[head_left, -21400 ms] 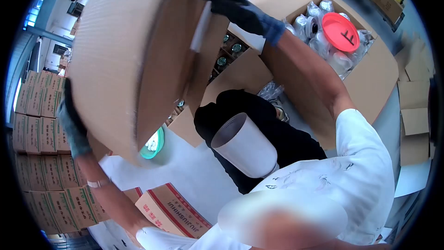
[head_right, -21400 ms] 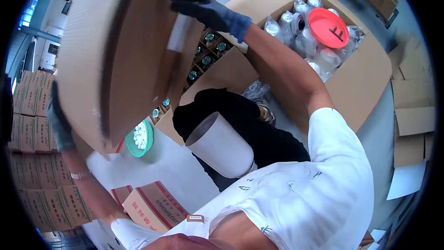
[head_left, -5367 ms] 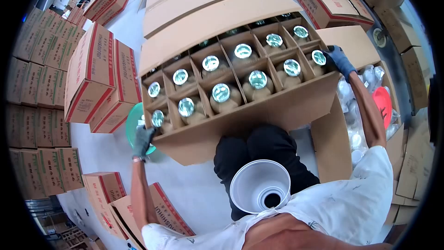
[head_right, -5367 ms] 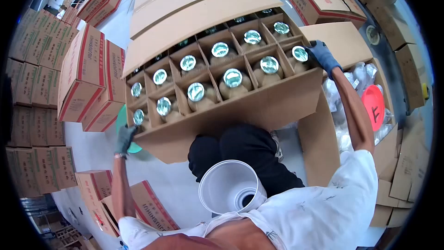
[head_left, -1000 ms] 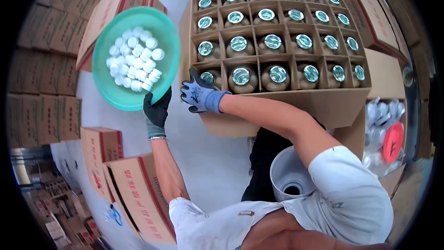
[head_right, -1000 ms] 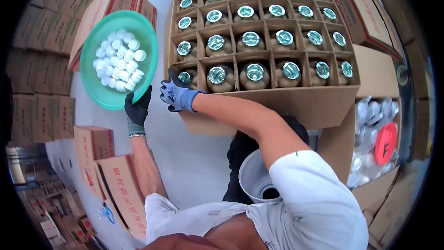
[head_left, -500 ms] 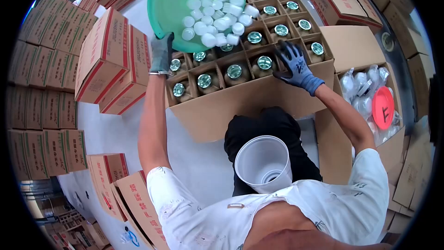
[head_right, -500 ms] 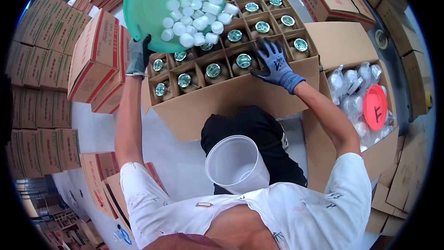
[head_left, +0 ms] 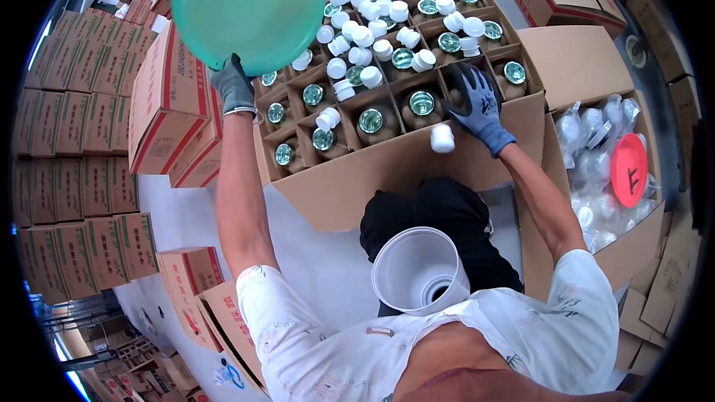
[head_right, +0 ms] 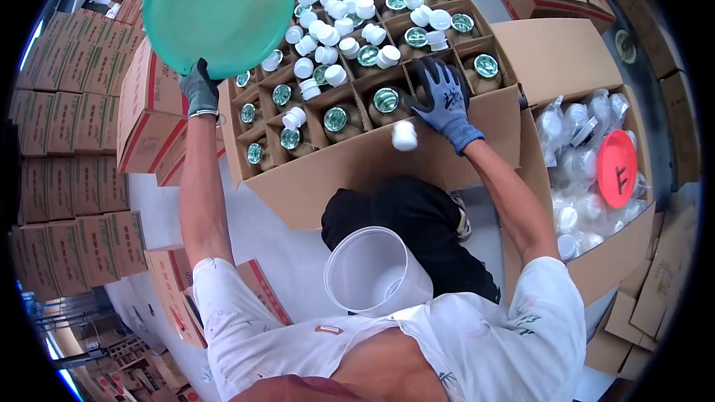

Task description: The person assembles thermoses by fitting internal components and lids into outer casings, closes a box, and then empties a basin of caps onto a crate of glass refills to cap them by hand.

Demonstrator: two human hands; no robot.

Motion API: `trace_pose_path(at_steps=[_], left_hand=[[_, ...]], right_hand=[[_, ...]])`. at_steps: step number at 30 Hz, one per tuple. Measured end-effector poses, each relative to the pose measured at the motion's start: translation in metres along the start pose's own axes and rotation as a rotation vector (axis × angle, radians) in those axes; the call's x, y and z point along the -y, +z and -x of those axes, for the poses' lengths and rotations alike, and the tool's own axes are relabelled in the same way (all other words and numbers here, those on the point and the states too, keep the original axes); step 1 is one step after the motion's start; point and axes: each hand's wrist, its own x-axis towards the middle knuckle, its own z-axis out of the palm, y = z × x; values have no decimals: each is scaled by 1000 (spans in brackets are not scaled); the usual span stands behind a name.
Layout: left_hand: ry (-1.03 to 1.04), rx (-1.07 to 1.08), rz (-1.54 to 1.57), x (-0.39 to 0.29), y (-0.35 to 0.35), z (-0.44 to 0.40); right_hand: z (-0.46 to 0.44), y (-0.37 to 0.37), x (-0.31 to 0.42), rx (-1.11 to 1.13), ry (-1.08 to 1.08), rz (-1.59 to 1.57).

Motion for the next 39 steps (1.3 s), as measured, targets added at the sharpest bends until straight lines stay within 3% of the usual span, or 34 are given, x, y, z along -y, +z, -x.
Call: trace_pose_path(at_steps=[3, 4, 7, 8, 9, 10, 11, 13, 15, 16, 17, 19, 20, 21, 23, 24, 27, 28, 30, 32, 33, 34, 35, 36, 37, 38, 39], left_hand=[[-470, 317, 559, 53, -12, -54], [-527, 320, 678, 57, 0, -57], [-381, 391, 643, 66, 34, -42], [-407, 278, 483, 83, 42, -51], [129, 602, -97, 101, 37, -52], [774, 589, -555, 118, 32, -51], [1088, 693, -751, 87, 32, -15], [593, 653, -512, 62, 37, 71], [399, 581, -413, 68, 26, 129], [445, 537, -502, 82, 15, 142], [488, 491, -591, 98, 2, 154], [307, 423, -633, 119, -25, 171], [442, 495, -867, 127, -38, 169], [588, 501, -915, 137, -45, 168], [657, 511, -959, 131, -46, 172], [586, 542, -879, 125, -40, 167], [705, 432, -1070, 128, -33, 158], [768, 391, -1089, 126, -27, 161], [708, 363, -1101, 129, -23, 167], [757, 308, -1121, 138, -35, 163], [537, 364, -876, 147, -46, 159], [64, 297, -459, 134, -47, 164], [308, 237, -622, 124, -53, 159], [197, 175, -610, 120, -71, 151], [171, 97, -465, 102, -61, 159], [-42, 119, -404, 82, -66, 161], [55, 65, -380, 93, -76, 156]], right_hand=[[3, -1, 2, -130, -34, -248], [6, -6, 11, -185, -35, -308], [26, -22, 40, -71, -101, -301], [40, -25, 44, -86, -70, -253], [55, -27, 40, -136, 25, -265], [75, -32, 34, -180, 129, -267], [102, -41, 31, -215, 253, -262], [167, -20, 6, -245, 653, -461], [244, 33, -24, -329, 1039, -824], [254, 37, -25, -133, 904, -597], [243, 39, -19, -110, 974, -685], [223, 43, -22, -57, 1153, -1030], [223, 44, -35, -34, 1251, -1295], [228, 40, -54, -87, 1282, -1318], [249, 32, -86, -200, 1336, -1373], [270, 26, -103, -159, 1195, -1244], [327, 15, -146, 263, 1510, -790], [335, 16, -140, 303, 1619, -658], [350, 19, -115, 401, 1813, -385], [384, 49, -111, 539, 1808, -420], [435, 100, -144, 593, 1710, -756], [473, 156, -159, 239, 1815, -968], [481, 172, -170, 328, 1797, -1002], [488, 193, -183, 357, 1893, -1169], [455, 169, -166, 295, 1766, -1144], [443, 173, -164, 352, 1515, -748], [440, 185, -181, 363, 1233, -378]])
